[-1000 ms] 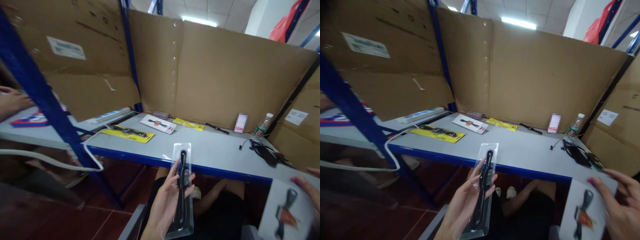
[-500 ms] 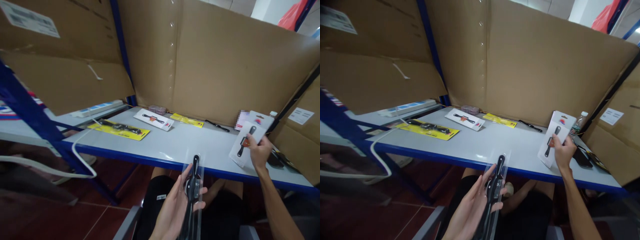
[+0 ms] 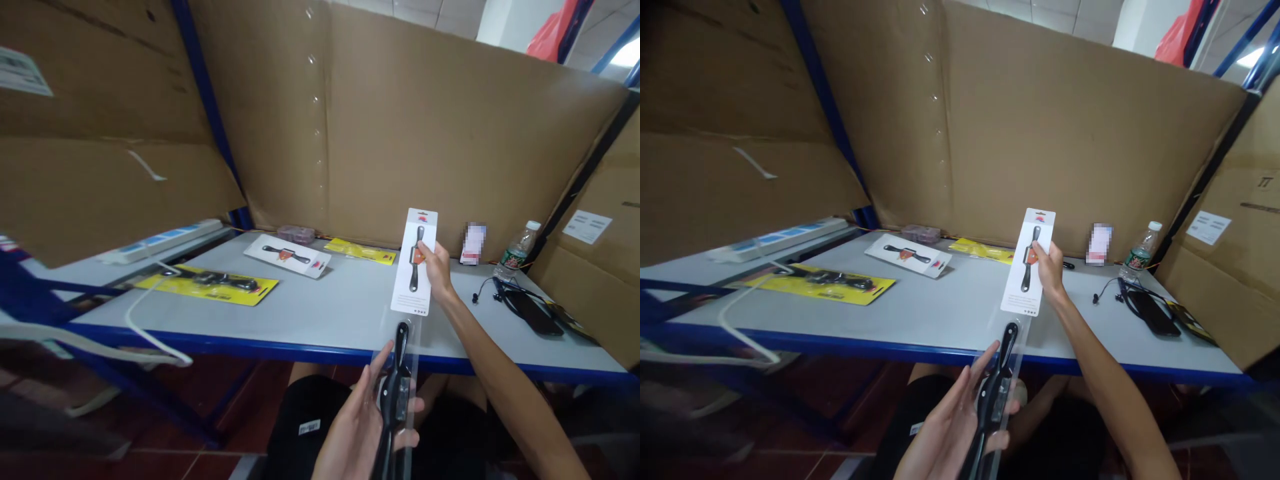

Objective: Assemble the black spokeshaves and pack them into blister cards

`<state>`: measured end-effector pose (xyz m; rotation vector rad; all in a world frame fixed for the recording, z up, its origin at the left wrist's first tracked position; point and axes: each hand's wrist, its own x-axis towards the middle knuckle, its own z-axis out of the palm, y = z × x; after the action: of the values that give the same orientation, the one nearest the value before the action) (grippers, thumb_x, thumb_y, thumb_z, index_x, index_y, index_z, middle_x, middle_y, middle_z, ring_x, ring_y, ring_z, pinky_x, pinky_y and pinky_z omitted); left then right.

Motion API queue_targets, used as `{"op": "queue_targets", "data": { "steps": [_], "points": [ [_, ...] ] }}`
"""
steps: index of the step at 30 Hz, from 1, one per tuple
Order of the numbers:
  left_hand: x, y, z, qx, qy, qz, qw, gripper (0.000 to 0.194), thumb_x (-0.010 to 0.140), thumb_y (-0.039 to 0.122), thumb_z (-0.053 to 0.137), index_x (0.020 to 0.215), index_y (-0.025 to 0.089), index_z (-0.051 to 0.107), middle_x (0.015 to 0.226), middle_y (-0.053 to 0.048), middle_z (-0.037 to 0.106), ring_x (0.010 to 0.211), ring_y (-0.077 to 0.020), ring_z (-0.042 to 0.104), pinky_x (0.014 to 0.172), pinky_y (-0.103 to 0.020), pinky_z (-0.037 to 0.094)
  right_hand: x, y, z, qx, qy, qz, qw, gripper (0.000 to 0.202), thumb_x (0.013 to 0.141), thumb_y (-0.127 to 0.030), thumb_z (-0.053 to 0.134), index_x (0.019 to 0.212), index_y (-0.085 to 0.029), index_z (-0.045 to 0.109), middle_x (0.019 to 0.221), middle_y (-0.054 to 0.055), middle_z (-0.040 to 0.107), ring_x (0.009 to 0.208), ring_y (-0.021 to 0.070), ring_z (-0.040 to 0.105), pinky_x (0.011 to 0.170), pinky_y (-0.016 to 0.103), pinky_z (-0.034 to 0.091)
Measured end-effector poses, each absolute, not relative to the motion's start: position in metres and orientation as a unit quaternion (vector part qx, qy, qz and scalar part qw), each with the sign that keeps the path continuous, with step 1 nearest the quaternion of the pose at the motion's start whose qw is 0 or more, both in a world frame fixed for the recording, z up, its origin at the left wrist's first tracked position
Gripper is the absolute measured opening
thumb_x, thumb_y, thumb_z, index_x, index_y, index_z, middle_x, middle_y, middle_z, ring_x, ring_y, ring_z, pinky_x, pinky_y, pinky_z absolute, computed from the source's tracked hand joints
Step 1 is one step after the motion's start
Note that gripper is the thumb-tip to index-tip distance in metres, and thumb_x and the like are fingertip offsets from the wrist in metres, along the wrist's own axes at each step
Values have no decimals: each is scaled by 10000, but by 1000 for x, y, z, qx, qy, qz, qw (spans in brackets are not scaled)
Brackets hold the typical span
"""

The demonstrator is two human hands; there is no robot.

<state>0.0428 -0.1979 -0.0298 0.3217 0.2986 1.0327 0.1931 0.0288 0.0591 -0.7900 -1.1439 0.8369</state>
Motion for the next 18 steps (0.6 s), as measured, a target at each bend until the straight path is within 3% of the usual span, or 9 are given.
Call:
{"op": "queue_targets", "data": {
  "steps": [6, 18],
  "points": [
    [44, -201, -31, 159, 114, 482, 854, 538, 1051, 494, 405, 1570, 364, 344, 1137, -135, 648, 1001, -285, 685, 708, -360, 574, 192, 42, 46, -370, -509, 373, 682, 310, 719, -438, 708, 898, -186, 692, 933, 52, 769, 863, 242, 704, 783, 349, 534],
    [40, -208, -31, 165, 128, 479, 853, 510, 1056, 495, 403, 1555, 395, 364, 1150, -126, 648, 972, -250, 687, 676, -314, 551, 196, 33, 36, -387, -508, 384, 667, 363, 689, -503, 757, 864, -192, 685, 859, 29, 756, 824, 229, 689, 763, 325, 518]
  ]
}}
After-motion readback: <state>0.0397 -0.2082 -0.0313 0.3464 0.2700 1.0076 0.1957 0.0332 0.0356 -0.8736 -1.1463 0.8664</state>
